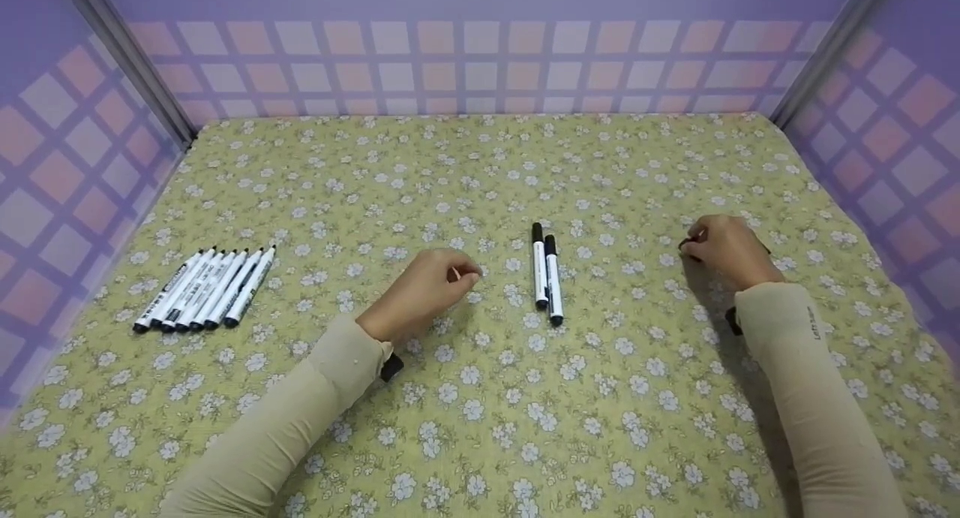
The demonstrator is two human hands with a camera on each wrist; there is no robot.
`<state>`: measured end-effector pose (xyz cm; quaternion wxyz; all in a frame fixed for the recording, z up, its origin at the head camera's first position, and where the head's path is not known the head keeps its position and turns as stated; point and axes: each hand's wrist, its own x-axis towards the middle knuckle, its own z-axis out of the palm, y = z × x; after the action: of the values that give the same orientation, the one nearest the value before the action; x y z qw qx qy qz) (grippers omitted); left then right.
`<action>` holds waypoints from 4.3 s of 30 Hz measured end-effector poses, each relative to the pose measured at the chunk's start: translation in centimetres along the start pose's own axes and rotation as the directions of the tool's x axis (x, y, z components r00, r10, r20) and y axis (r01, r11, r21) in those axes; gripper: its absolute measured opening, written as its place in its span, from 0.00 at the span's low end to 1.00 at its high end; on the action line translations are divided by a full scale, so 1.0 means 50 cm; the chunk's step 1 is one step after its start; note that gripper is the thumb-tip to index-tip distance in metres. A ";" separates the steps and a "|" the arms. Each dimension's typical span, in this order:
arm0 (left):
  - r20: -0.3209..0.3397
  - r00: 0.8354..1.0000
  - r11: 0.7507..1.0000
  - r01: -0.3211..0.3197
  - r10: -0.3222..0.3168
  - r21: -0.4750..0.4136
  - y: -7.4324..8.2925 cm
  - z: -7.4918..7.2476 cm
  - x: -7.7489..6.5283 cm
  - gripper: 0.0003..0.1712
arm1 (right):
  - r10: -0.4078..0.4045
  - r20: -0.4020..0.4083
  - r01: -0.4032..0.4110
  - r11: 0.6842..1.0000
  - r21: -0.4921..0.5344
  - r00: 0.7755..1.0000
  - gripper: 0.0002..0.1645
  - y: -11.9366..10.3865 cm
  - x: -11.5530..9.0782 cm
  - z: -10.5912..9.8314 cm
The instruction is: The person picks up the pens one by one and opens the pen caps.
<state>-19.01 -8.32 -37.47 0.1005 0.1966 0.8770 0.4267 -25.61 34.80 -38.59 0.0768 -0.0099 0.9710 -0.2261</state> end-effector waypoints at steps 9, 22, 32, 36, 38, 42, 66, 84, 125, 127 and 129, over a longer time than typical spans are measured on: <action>0.037 0.997 0.994 0.058 -0.061 0.089 0.023 0.026 0.056 0.16 | 0.000 -0.012 0.000 1.000 0.016 1.000 0.22 -0.007 -0.012 -0.005; 0.102 0.980 0.983 0.165 -0.173 0.081 0.043 0.051 0.137 0.23 | -0.012 -0.004 0.012 0.999 0.039 1.000 0.23 -0.012 -0.016 -0.011; 0.162 0.958 0.969 0.218 -0.236 0.118 0.052 0.066 0.185 0.27 | -0.024 -0.008 0.024 0.999 0.030 1.000 0.22 -0.019 -0.014 -0.016; 0.204 0.932 0.954 0.290 -0.301 0.080 0.054 0.079 0.203 0.31 | -0.038 -0.013 0.038 0.999 0.020 0.999 0.21 -0.020 -0.010 -0.013; 0.217 0.924 0.949 0.308 -0.314 0.060 0.055 0.085 0.208 0.31 | -0.041 -0.015 0.041 0.999 0.015 0.999 0.20 -0.021 -0.008 -0.012; 0.201 0.933 0.954 0.291 -0.300 0.072 0.057 0.094 0.216 0.25 | -0.041 -0.016 0.041 0.999 0.011 0.999 0.21 -0.023 -0.007 -0.012; 0.128 0.959 0.960 0.235 -0.254 0.152 0.069 0.110 0.231 0.05 | -0.026 -0.016 0.026 1.000 -0.005 1.000 0.20 -0.027 0.000 -0.010; 0.138 0.947 0.952 0.272 -0.291 0.137 0.052 0.094 0.235 0.26 | -0.036 -0.014 0.036 0.999 0.015 0.999 0.20 -0.045 -0.004 -0.010; -0.066 0.980 0.954 -0.168 0.190 0.247 0.066 -0.012 0.135 0.16 | -0.385 -0.040 0.385 0.923 -0.025 0.922 0.20 -0.225 -0.035 0.029; -0.073 0.967 0.931 -0.211 0.243 0.297 0.067 -0.017 0.128 0.15 | -0.408 -0.048 0.407 0.913 -0.039 0.912 0.20 -0.235 -0.038 0.031; -0.072 0.954 0.905 -0.252 0.293 0.342 0.068 -0.021 0.121 0.15 | -0.433 -0.058 0.430 0.901 -0.053 0.899 0.21 -0.243 -0.040 0.034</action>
<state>-23.98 -4.56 -34.20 -0.0478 0.3050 0.9041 0.2955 -23.55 23.25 -34.44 -0.0088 -0.2185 0.9509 -0.2189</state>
